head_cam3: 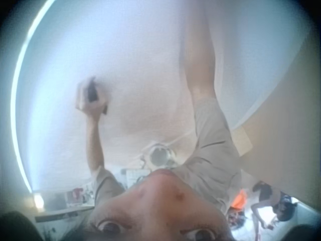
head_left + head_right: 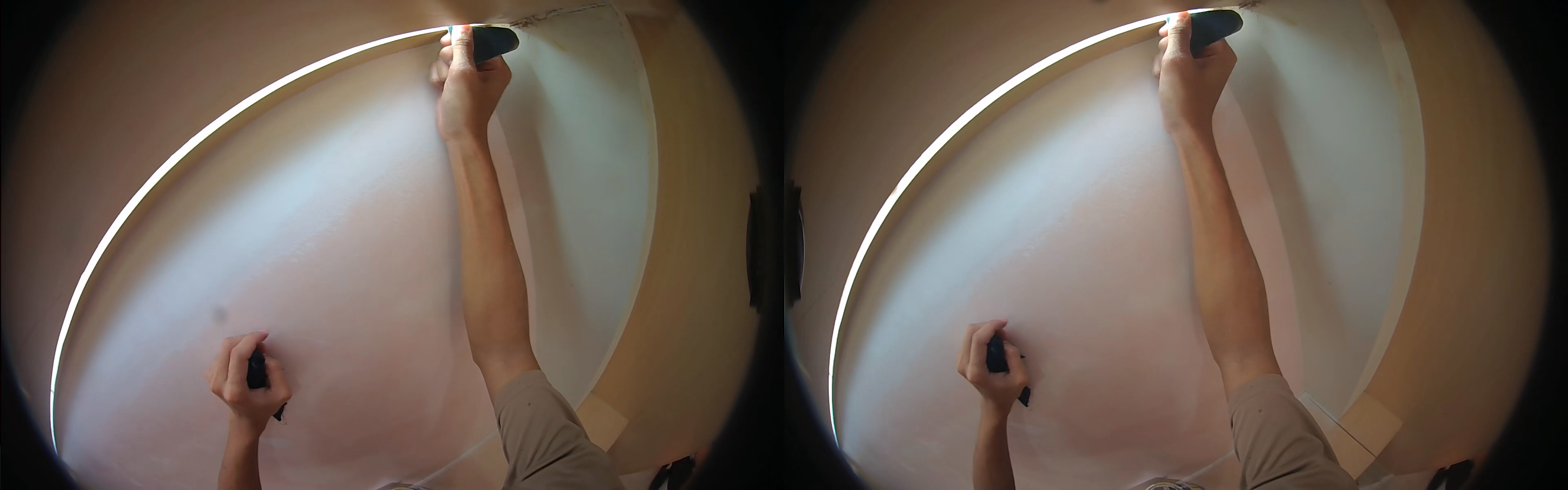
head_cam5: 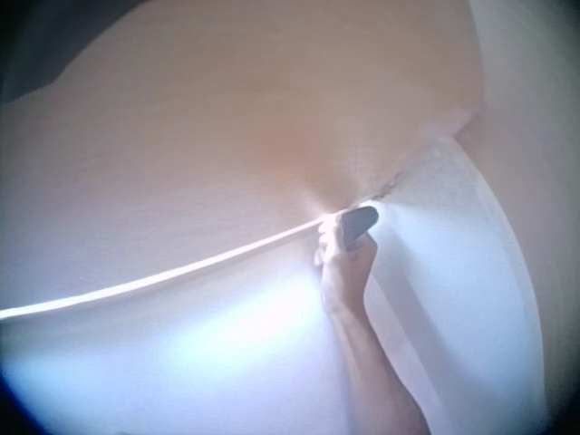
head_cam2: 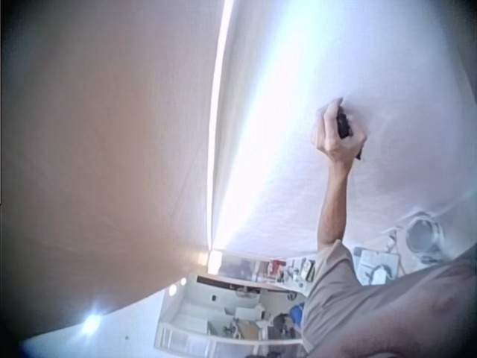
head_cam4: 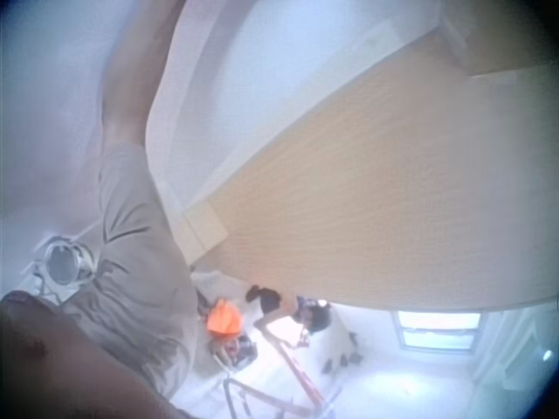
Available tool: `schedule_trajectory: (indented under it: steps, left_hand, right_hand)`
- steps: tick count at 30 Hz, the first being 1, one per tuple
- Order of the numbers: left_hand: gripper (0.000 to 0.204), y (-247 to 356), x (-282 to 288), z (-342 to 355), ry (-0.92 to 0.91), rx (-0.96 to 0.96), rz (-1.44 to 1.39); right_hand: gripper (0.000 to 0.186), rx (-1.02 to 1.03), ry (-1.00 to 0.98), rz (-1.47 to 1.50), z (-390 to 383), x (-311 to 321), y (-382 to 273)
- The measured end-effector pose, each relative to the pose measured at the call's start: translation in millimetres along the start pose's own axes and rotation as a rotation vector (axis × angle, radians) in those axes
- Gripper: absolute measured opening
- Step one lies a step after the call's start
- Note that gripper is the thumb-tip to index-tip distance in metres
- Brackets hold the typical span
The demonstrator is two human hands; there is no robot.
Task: The person applies a curved wall trim piece along the ceiling line using a small hand tool to press and smooth it into place. They repeatedly adjust the trim and use a cloth to wipe the surface while working along the curve.
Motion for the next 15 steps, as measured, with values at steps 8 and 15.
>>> schedule_trajectory:
  steps: [8,15]
  left_hand:
    - [0.037,-2.9,-0.6,-4.0,-0.007,0.004,0.021]
    - [0.036,-3.2,0.7,-1.9,-0.039,0.045,0.000]
  right_hand:
    - [0.032,-0.031,-0.044,0.000,-3.2,-2.1,5.5]
    - [0.036,-0.029,-0.057,0.030,1.1,-4.6,3.9]
Point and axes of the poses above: each hand's wrist, its own z-axis towards the middle knuckle, its own x-axis out of the back of the hand, y = z × x, the point moved 6 cm from there along z, towards the middle knuckle, and after that the axes turned 11 degrees about z, right-handed, at the moved point
